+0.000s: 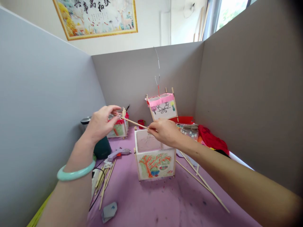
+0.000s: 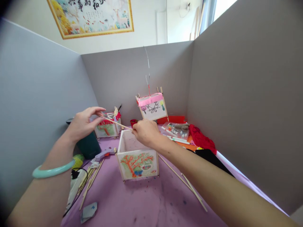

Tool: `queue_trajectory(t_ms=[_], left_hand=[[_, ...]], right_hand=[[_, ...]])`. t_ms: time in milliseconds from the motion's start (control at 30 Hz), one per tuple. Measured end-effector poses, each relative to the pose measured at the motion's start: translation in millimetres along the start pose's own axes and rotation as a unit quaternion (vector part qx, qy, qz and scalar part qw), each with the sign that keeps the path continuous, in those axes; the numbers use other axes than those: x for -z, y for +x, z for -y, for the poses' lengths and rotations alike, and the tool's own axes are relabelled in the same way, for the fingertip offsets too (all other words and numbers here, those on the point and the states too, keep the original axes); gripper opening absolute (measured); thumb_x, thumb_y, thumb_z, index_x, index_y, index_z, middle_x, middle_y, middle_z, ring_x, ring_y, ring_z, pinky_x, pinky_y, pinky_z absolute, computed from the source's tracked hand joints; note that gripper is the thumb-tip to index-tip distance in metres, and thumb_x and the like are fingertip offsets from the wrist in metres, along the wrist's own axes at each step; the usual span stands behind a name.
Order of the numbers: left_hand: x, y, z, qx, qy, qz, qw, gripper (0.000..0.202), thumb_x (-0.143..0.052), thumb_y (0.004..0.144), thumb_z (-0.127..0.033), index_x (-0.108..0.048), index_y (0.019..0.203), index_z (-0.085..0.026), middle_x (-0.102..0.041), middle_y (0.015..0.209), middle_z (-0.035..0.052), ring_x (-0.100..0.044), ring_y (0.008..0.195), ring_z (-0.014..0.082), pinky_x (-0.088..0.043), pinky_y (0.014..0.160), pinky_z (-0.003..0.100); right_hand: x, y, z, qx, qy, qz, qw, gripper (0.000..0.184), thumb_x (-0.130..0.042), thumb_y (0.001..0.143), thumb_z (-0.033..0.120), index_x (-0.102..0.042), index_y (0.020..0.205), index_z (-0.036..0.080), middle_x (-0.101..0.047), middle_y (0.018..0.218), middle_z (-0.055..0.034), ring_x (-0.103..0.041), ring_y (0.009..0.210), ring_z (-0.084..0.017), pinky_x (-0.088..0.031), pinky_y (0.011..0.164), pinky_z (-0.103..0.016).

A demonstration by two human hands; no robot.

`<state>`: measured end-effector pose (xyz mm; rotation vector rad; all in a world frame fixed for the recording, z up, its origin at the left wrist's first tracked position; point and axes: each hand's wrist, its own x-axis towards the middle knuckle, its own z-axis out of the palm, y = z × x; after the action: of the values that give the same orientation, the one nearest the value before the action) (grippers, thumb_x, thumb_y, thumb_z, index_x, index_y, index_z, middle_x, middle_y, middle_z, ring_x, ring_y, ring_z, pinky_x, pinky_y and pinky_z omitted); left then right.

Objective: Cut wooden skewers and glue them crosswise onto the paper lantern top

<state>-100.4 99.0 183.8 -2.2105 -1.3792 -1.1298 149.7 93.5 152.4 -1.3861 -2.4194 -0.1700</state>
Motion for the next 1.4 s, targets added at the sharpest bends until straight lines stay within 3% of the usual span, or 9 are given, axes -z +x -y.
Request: queue_trajectory(t_ms=[133, 300, 600, 933, 1033, 1133, 1200, 1333, 1400], left_hand=[[35.7, -9, -34, -0.01, 0.038, -0.075, 0.996, 0.028, -0.056, 0.081, -0.027, -0.062, 0.109, -0.023, -0.067, 0.093, 0.0017, -0.062, 0.085, 0.0181, -0.043, 0.064, 0.024], [50.9, -32, -83, -0.007, 0.046, -0.131, 0.99, 0.03, -0.057, 0.083, -0.023, -0.06, 0.113, -0.025, -0.067, 0.092, 0.0011, -0.063, 0.085, 0.0167, -0.044, 0.058, 0.022], [30.5, -57, -139, -0.086, 0.04, -0.16, 0.983, 0.033, -0.055, 0.084, -0.015, -0.054, 0.115, -0.025, -0.065, 0.091, 0.0018, -0.061, 0.09, 0.0201, -0.049, 0.083, 0.035], [14.6, -63, -161, -0.132, 0.034, -0.145, 0.98, 0.038, -0.053, 0.083, -0.012, -0.05, 0.12, -0.024, -0.064, 0.093, 0.0043, -0.058, 0.093, 0.0226, -0.045, 0.089, 0.042], [12.1, -68, -166, -0.119, 0.008, -0.146, 0.982, 0.04, -0.053, 0.084, -0.014, -0.048, 0.123, -0.025, -0.063, 0.107, 0.0064, -0.057, 0.103, 0.0234, -0.044, 0.093, 0.042], [6.2, -82, -172, -0.019, -0.058, -0.184, 0.981, 0.038, -0.058, 0.084, -0.023, -0.05, 0.121, -0.026, -0.058, 0.117, 0.0078, -0.055, 0.109, 0.0245, -0.044, 0.096, 0.042], [0.1, -94, -178, 0.088, -0.138, -0.172, 0.971, 0.029, -0.06, 0.083, -0.031, -0.054, 0.112, -0.027, -0.061, 0.109, 0.0062, -0.059, 0.099, 0.0233, -0.047, 0.088, 0.038], [-12.1, -112, -193, 0.206, -0.347, 0.023, 0.915, 0.019, -0.053, 0.088, -0.038, -0.057, 0.1, -0.024, -0.064, 0.099, 0.0031, -0.061, 0.091, 0.0185, -0.05, 0.079, 0.029], [-18.7, -115, -199, 0.228, -0.418, 0.073, 0.876, 0.02, -0.053, 0.088, -0.038, -0.059, 0.098, -0.022, -0.064, 0.097, 0.0025, -0.06, 0.089, 0.0166, -0.049, 0.079, 0.025]], right_hand=[[16, -8, 9, 0.078, 0.095, -0.132, 0.984, 0.023, -0.051, 0.091, 0.035, -0.069, 0.091, 0.019, -0.069, 0.088, -0.0028, -0.058, 0.083, -0.015, -0.037, 0.068, -0.023], [46, -36, 40, 0.085, 0.193, -0.185, 0.96, 0.019, -0.05, 0.092, 0.033, -0.062, 0.098, 0.02, -0.067, 0.093, -0.0016, -0.059, 0.08, -0.014, -0.039, 0.068, -0.023], [52, -77, 54, 0.056, 0.3, -0.215, 0.928, 0.017, -0.046, 0.092, 0.024, -0.062, 0.095, 0.021, -0.069, 0.089, -0.0007, -0.061, 0.078, -0.013, -0.042, 0.065, -0.024], [41, -93, 52, 0.004, 0.372, -0.25, 0.894, 0.011, -0.051, 0.084, 0.017, -0.06, 0.079, 0.021, -0.063, 0.071, 0.0025, -0.055, 0.062, -0.011, -0.04, 0.059, -0.022], [36, -98, 51, -0.021, 0.413, -0.255, 0.874, 0.01, -0.051, 0.081, 0.015, -0.057, 0.074, 0.02, -0.059, 0.067, 0.0037, -0.052, 0.058, -0.01, -0.039, 0.057, -0.022], [29, -105, 48, -0.058, 0.524, -0.254, 0.811, 0.008, -0.052, 0.082, 0.019, -0.057, 0.075, 0.02, -0.057, 0.069, 0.0036, -0.053, 0.062, -0.011, -0.041, 0.058, -0.021], [22, -111, 47, -0.076, 0.622, -0.25, 0.738, 0.005, -0.056, 0.08, 0.022, -0.059, 0.077, 0.02, -0.06, 0.081, 0.0016, -0.056, 0.074, -0.012, -0.044, 0.066, -0.022], [2, -123, 51, -0.124, 0.802, -0.21, 0.545, 0.005, -0.064, 0.077, 0.025, -0.062, 0.079, 0.02, -0.061, 0.086, 0.0013, -0.055, 0.083, -0.012, -0.043, 0.077, -0.024], [-7, -129, 55, -0.151, 0.846, -0.196, 0.472, 0.007, -0.065, 0.076, 0.024, -0.063, 0.081, 0.02, -0.061, 0.078, 0.0016, -0.054, 0.076, -0.012, -0.043, 0.074, -0.024]])
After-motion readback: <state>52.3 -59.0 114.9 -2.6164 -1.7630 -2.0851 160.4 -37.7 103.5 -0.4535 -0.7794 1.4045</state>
